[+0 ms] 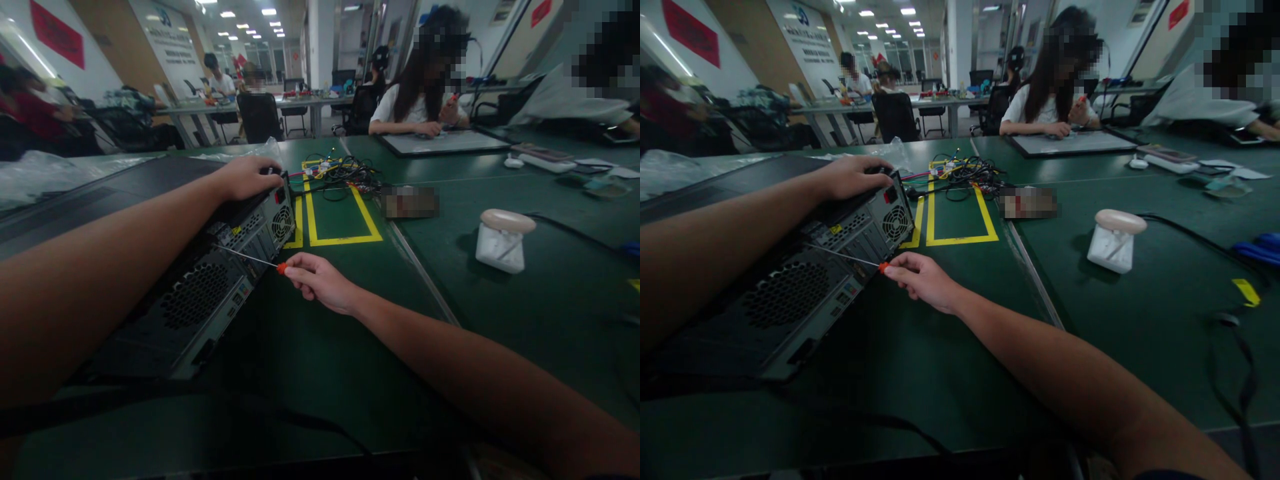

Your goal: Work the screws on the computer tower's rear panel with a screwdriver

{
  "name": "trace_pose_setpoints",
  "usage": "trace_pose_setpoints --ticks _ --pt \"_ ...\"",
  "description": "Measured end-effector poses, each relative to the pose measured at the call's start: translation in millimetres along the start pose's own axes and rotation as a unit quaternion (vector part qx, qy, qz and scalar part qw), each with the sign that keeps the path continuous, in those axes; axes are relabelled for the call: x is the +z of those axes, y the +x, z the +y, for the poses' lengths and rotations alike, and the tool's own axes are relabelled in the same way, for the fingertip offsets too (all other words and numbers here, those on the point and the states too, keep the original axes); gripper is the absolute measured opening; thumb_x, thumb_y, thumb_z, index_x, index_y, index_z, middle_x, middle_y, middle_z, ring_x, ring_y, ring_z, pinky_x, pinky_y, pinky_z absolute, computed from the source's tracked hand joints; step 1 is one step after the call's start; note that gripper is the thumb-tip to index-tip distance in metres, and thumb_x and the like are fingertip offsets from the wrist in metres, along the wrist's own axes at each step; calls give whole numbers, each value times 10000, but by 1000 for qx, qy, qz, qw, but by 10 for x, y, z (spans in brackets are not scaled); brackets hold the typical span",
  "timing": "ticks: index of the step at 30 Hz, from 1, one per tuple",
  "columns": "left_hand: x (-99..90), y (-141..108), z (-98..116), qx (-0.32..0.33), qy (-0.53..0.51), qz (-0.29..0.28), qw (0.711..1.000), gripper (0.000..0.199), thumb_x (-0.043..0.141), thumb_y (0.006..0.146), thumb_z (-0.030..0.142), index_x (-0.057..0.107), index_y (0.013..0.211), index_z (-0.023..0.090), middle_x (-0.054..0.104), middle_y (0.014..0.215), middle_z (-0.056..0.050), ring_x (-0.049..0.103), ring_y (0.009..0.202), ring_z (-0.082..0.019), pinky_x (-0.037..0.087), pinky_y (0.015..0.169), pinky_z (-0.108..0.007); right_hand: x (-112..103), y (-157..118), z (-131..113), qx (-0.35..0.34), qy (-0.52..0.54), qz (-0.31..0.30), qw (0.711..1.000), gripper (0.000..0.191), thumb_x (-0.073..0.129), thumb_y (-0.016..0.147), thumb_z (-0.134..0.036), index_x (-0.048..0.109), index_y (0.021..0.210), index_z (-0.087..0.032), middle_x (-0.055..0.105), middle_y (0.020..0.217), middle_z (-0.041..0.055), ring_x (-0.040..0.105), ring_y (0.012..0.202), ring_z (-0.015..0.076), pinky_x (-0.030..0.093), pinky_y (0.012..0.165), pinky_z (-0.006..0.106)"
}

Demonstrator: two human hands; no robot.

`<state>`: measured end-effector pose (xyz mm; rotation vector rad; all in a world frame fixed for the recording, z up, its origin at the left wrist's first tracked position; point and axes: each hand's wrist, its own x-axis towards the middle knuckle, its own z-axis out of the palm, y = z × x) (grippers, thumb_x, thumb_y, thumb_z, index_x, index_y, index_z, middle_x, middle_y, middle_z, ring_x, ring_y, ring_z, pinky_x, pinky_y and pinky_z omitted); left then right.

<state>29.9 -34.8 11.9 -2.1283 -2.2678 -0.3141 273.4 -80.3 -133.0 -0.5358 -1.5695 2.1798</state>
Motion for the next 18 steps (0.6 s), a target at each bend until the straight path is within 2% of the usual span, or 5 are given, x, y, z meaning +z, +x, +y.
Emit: trace_pose_setpoints --ticks 4,9,18 --pt "6 12 -18 8 -1 -4 1000 763 520 895 623 719 1504 210 719 1474 -131 647 1342 -400 475 1157 -464 0 3 26 -25 -1 -4 1000 416 965 755 -362 634 959 -215 622 852 -40 456 624 76 352 489 174" --pt "7 23 -40 16 -9 -7 1000 758 530 899 629 712 1505 212 722 1471 -144 654 1338 -399 485 1157 -483 -12 17 53 -36 -23 -3 999 408 943 778 -394 631 965 -211 624 892 -36 473 615 70 395 492 181" --pt "1 25 -28 13 7 -13 1000 771 499 928 629 694 1526 183 711 1484 -156 660 1336 -384 486 1156 -452 -27 32 55 -37 -34 -4 999 357 906 824 -378 629 982 -217 629 882 -41 486 584 63 419 494 188"
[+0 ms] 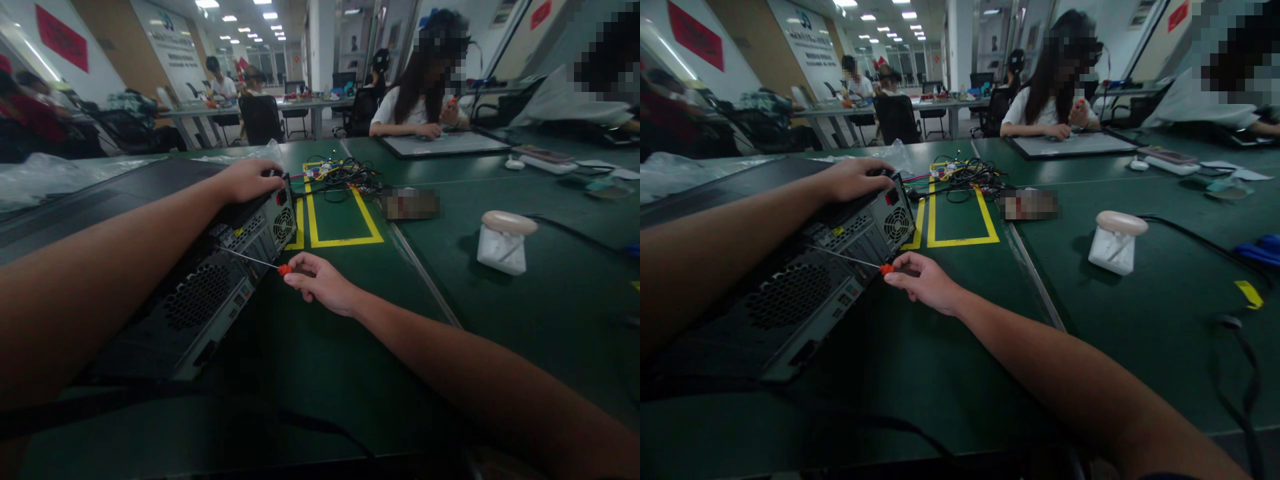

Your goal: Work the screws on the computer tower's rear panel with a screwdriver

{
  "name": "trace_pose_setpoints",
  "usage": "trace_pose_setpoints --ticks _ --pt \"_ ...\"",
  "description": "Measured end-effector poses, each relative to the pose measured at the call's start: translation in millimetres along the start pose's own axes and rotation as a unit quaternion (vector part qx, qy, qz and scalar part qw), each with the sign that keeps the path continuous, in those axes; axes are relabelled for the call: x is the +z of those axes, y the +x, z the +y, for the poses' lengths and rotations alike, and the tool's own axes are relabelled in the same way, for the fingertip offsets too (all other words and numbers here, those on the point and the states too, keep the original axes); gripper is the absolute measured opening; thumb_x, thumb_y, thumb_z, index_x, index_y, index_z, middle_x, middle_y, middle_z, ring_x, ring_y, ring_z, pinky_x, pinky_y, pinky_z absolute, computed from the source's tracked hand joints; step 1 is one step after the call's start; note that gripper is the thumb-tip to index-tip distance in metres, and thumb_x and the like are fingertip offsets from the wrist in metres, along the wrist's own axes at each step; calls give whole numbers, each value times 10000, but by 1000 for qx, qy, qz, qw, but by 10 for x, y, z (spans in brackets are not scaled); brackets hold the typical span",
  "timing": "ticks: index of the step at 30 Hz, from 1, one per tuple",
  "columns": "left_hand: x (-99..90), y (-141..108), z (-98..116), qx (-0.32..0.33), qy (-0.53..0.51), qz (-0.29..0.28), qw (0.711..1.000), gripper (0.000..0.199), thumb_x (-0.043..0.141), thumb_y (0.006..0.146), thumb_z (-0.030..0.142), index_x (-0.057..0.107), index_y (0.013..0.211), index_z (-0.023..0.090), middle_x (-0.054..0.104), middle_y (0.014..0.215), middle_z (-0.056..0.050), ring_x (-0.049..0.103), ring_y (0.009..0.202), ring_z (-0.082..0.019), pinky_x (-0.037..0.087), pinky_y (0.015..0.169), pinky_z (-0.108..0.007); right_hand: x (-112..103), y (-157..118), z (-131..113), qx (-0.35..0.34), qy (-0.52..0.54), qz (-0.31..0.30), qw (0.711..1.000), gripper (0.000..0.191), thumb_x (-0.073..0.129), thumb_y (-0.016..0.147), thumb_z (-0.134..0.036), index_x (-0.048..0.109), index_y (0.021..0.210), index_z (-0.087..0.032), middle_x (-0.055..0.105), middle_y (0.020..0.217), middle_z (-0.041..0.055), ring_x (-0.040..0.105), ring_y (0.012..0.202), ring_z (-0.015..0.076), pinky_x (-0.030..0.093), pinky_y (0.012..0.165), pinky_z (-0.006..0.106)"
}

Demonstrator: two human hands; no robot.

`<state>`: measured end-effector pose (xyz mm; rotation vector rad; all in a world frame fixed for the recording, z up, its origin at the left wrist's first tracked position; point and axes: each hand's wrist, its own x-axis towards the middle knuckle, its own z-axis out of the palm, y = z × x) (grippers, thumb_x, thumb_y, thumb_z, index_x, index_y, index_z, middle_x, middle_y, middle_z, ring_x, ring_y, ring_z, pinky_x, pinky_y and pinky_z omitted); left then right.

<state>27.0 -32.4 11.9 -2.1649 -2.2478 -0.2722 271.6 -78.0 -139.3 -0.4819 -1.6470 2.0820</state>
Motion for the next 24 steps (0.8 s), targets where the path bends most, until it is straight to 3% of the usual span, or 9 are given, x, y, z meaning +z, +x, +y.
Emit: trace_pose_setpoints --ticks 4,9,24 --pt "9 8 -10 1 10 3 1000 742 491 936 603 690 1529 204 710 1497 -120 656 1350 -364 485 1160 -427 3 0 7 -1 3 1 1000 358 907 823 -379 626 975 -216 624 856 -46 486 584 65 418 493 184" --pt "22 29 -43 21 0 7 1000 751 498 932 601 703 1512 171 709 1499 -153 643 1373 -380 473 1180 -448 12 -6 -5 2 4 2 1000 347 901 830 -364 623 975 -215 623 835 -49 489 585 68 421 498 184" --pt "32 34 -62 14 -14 11 1000 741 519 903 630 730 1478 215 726 1473 -136 653 1350 -391 485 1168 -484 0 15 35 3 20 6 1000 328 912 824 -394 684 959 -200 609 757 -54 502 584 77 415 499 187"
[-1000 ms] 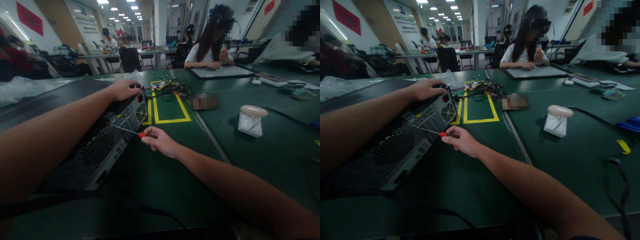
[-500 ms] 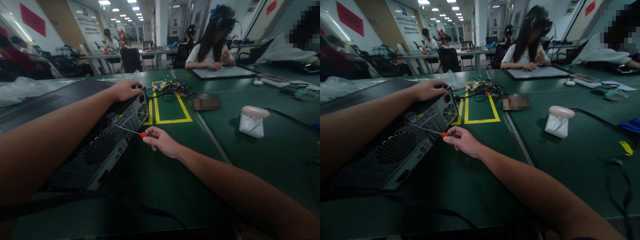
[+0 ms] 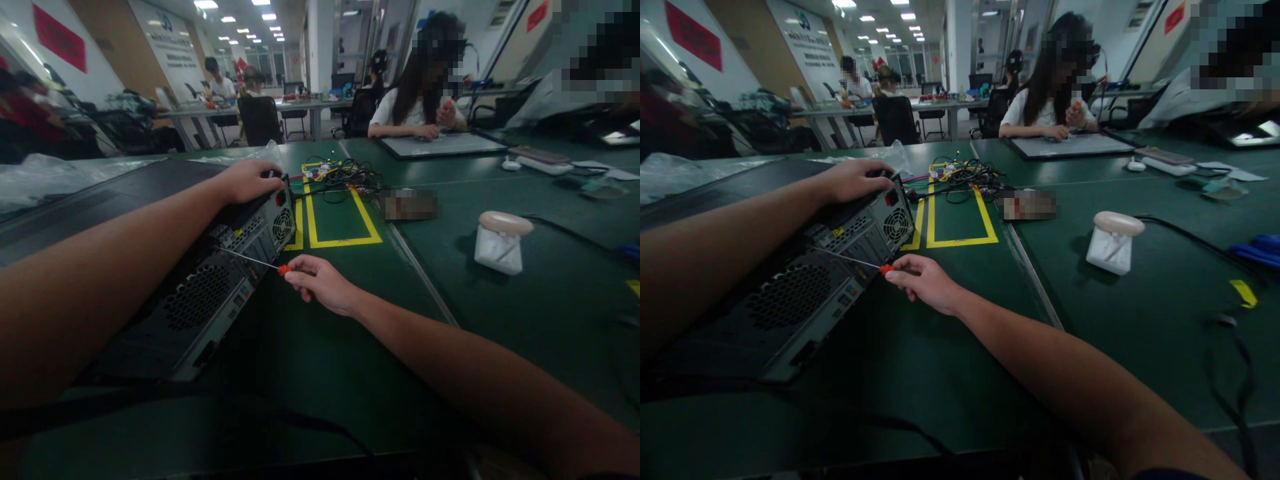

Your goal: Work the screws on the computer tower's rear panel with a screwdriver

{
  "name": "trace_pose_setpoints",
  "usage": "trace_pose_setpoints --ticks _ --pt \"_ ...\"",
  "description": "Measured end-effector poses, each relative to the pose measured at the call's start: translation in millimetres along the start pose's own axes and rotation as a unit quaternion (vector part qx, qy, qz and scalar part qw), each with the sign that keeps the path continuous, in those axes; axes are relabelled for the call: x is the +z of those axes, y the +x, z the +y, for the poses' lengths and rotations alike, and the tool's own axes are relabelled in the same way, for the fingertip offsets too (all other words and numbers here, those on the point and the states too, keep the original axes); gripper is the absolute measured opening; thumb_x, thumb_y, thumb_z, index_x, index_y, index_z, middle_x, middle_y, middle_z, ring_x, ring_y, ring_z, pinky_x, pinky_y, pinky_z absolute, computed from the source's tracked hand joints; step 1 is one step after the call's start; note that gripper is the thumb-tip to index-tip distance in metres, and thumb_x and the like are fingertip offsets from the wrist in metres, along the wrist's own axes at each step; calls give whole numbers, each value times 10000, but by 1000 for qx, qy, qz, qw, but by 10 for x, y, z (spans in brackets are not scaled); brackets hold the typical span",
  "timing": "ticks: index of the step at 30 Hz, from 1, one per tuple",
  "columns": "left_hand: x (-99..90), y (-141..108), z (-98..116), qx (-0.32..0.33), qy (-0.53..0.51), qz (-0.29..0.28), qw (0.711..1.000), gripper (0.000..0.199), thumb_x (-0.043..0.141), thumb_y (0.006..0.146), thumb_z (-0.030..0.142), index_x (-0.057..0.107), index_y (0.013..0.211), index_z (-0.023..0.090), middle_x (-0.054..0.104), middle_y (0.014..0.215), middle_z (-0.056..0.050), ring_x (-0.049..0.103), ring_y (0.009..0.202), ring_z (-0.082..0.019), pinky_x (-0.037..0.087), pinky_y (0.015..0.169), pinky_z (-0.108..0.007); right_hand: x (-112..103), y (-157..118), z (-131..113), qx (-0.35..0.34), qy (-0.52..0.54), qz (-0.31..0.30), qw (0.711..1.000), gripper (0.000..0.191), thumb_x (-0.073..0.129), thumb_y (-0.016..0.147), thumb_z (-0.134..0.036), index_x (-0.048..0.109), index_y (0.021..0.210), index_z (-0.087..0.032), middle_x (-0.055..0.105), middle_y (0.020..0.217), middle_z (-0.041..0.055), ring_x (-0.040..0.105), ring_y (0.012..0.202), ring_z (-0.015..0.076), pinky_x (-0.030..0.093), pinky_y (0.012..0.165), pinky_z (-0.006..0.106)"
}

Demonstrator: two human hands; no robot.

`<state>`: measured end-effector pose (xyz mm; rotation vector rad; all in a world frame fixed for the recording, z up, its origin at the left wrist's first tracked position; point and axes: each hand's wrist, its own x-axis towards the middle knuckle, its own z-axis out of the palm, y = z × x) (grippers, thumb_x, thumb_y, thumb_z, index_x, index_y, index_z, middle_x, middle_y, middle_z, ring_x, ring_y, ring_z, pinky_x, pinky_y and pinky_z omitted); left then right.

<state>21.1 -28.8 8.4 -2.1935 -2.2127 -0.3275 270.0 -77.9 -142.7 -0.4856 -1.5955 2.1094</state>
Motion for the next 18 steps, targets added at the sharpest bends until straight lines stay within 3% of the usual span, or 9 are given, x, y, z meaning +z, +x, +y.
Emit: trace_pose_setpoints --ticks 8,15,18 --pt "-11 -20 34 -7 -1 0 1000 730 531 899 630 731 1486 245 736 1452 -129 661 1333 -399 493 1156 -496 9 -18 -59 35 2 -11 999 309 779 975 -462 718 906 -167 568 700 -50 439 549 64 319 476 190" --pt "-23 -33 64 -11 10 -6 1000 744 504 919 622 705 1508 214 710 1489 -127 647 1348 -383 477 1168 -449 30 -37 -59 17 9 -3 1000 457 977 743 -430 642 965 -213 592 749 -65 466 596 76 341 481 168" --pt "-21 -31 50 -13 10 -6 1000 754 507 912 641 708 1506 223 709 1483 -129 646 1339 -388 480 1158 -449 25 -29 -43 10 -3 -3 1000 459 983 740 -434 638 950 -216 597 773 -56 471 610 80 375 492 179"
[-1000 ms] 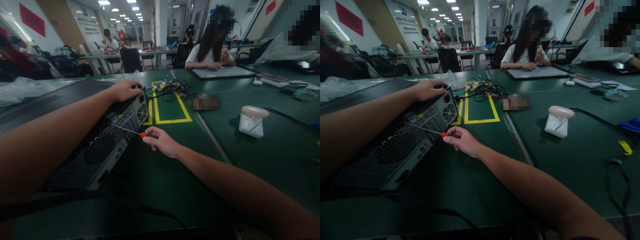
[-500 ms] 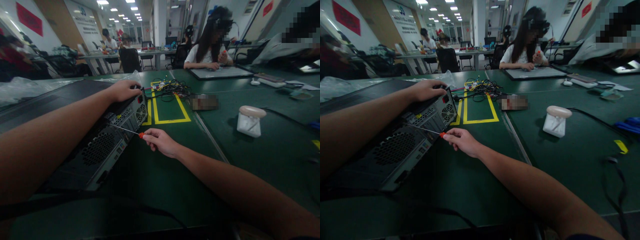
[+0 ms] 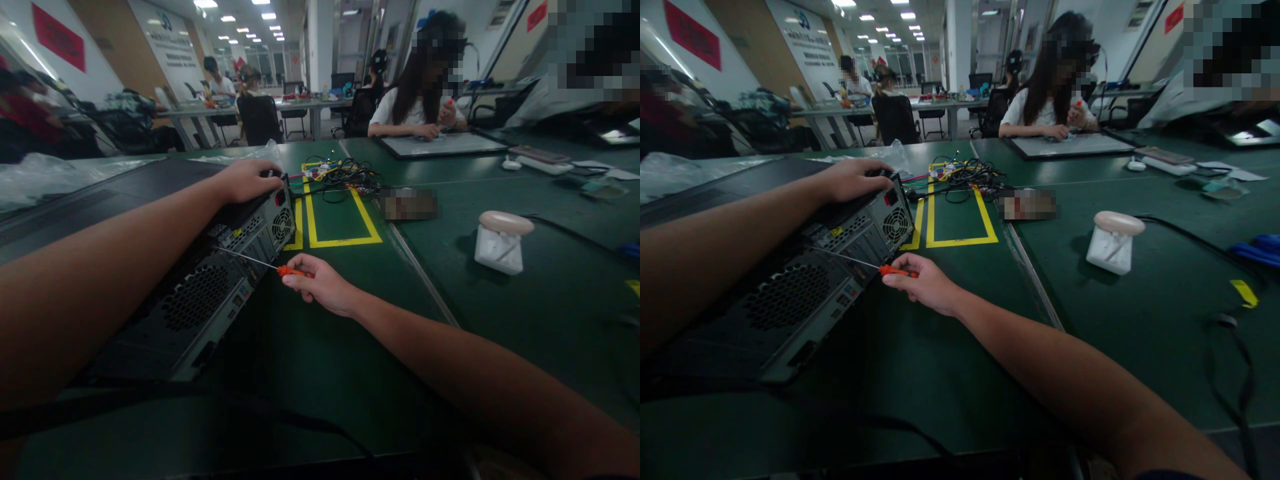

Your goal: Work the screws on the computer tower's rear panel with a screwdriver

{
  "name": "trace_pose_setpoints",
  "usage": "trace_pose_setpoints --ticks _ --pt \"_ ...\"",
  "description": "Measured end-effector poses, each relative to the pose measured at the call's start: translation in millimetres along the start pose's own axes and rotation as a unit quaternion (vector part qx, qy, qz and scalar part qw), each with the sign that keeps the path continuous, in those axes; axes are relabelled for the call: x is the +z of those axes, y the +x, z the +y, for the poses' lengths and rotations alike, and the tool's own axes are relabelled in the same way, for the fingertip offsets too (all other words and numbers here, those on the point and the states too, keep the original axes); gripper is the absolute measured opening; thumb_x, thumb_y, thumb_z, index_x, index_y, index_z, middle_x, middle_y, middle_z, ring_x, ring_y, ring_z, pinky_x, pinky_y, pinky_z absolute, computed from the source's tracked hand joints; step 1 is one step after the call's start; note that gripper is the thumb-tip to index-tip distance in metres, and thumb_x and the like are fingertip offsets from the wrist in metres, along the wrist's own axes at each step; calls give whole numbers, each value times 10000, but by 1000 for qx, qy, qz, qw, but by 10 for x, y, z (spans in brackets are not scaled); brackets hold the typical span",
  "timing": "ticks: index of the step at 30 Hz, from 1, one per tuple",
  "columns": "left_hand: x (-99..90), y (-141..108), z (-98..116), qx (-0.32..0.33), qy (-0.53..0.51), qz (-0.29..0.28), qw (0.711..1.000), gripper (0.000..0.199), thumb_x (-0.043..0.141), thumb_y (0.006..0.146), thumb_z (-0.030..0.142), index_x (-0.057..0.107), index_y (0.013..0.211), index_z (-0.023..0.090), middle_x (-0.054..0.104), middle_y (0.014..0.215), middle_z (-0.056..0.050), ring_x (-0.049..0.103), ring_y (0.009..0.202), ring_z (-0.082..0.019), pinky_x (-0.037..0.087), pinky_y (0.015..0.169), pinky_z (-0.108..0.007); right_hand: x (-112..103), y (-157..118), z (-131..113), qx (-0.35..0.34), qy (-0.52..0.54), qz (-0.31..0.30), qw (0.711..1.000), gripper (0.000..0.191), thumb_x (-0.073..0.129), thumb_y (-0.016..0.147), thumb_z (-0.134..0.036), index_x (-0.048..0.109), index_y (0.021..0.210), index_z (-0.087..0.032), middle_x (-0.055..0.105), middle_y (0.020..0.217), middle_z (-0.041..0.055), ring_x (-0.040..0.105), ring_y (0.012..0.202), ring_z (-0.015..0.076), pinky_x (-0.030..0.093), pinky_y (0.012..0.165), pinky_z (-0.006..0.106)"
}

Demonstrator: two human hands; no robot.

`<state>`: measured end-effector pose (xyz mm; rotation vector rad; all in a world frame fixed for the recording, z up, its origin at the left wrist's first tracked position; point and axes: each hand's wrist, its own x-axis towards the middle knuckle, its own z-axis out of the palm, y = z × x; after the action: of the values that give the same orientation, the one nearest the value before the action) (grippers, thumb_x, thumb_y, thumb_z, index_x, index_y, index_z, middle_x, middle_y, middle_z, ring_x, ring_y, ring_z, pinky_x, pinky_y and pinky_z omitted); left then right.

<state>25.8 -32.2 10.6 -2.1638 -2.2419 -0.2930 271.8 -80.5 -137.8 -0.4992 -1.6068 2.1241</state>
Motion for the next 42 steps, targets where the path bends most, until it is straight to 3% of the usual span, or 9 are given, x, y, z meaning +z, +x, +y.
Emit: trace_pose_setpoints --ticks 7,13,20,25,29,42 --pt "0 1 -8 3 -6 2 1000 731 512 907 641 718 1487 245 724 1466 -114 648 1336 -380 486 1154 -451 0 8 5 -8 -5 1 1000 470 984 735 -450 634 950 -222 606 792 -52 486 619 85 395 492 185" --pt "-6 7 -2 10 -6 -5 1000 780 523 893 629 709 1503 181 701 1500 -164 641 1352 -412 478 1168 -485 7 1 -5 -9 -5 2 1000 477 977 741 -459 623 958 -223 597 759 -67 462 572 71 382 480 180" --pt "5 8 -22 10 -13 5 1000 737 544 884 625 723 1491 248 733 1469 -119 648 1347 -394 482 1166 -484 14 -10 -38 1 -12 8 1000 461 970 746 -444 629 960 -217 592 745 -63 487 587 77 405 491 179" --pt "0 -1 -5 5 -3 2 1000 753 502 907 621 704 1507 212 707 1505 -121 650 1349 -373 482 1165 -446 12 -1 -26 -1 -9 8 1000 477 970 733 -471 637 961 -216 586 715 -73 481 567 73 402 487 175" --pt "6 0 -12 5 -14 7 1000 722 538 896 613 718 1494 249 735 1454 -120 659 1315 -388 493 1145 -487 6 8 -3 1 -6 9 1000 472 972 736 -470 649 971 -218 583 710 -74 478 564 73 395 485 175" --pt "21 12 -29 8 -18 12 1000 716 546 889 615 727 1486 264 744 1439 -119 655 1327 -393 489 1159 -493 -5 15 -8 17 -1 3 1000 295 863 886 -440 705 902 -191 587 693 -56 471 551 73 365 490 190"
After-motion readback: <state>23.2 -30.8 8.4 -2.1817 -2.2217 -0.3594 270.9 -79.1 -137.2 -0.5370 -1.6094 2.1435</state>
